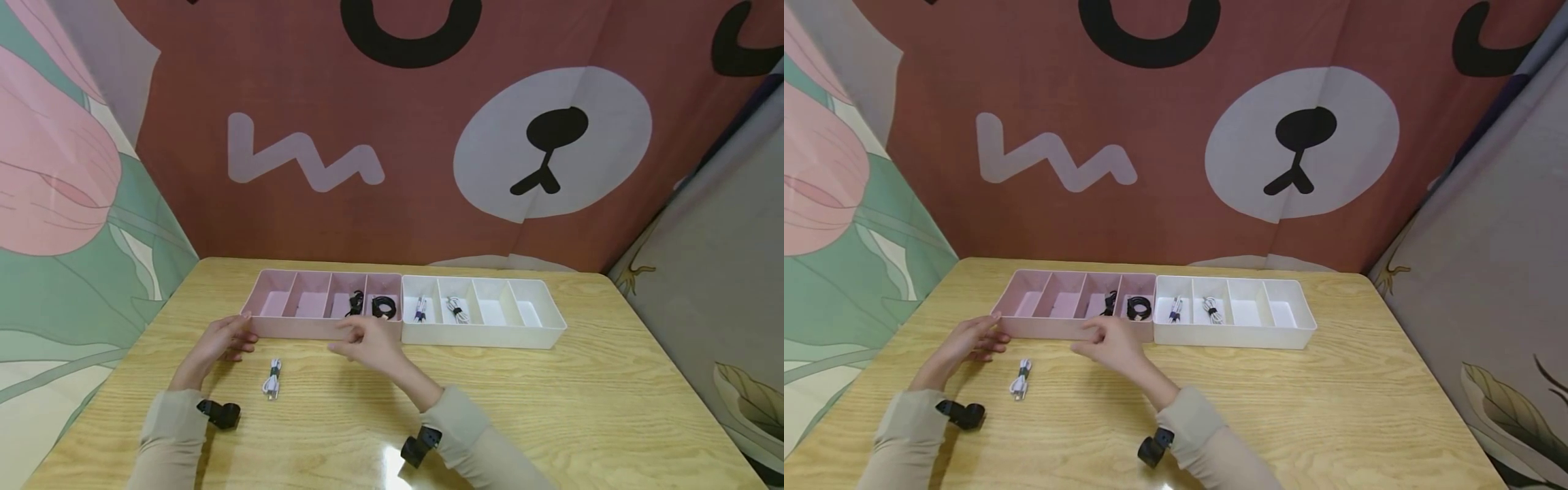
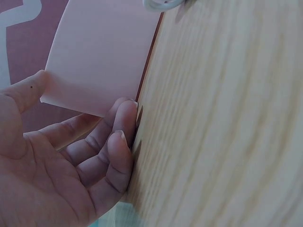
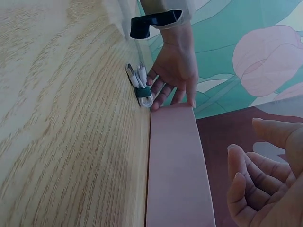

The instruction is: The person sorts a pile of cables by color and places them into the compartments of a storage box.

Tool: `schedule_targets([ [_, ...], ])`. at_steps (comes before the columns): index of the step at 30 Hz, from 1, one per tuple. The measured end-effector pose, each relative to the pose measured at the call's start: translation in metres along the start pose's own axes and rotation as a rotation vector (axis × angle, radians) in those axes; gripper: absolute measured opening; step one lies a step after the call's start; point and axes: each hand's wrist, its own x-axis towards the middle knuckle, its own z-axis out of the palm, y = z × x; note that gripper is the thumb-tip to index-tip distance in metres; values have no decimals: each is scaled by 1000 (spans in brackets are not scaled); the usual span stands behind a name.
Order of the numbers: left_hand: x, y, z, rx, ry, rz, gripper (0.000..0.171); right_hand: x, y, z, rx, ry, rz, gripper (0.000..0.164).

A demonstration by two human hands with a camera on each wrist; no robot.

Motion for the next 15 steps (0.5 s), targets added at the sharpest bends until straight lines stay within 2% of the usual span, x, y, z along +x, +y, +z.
schedule_targets([
  [15, 0, 0, 0, 10, 2, 17, 69, 12, 4, 24, -37, -40, -10, 33],
])
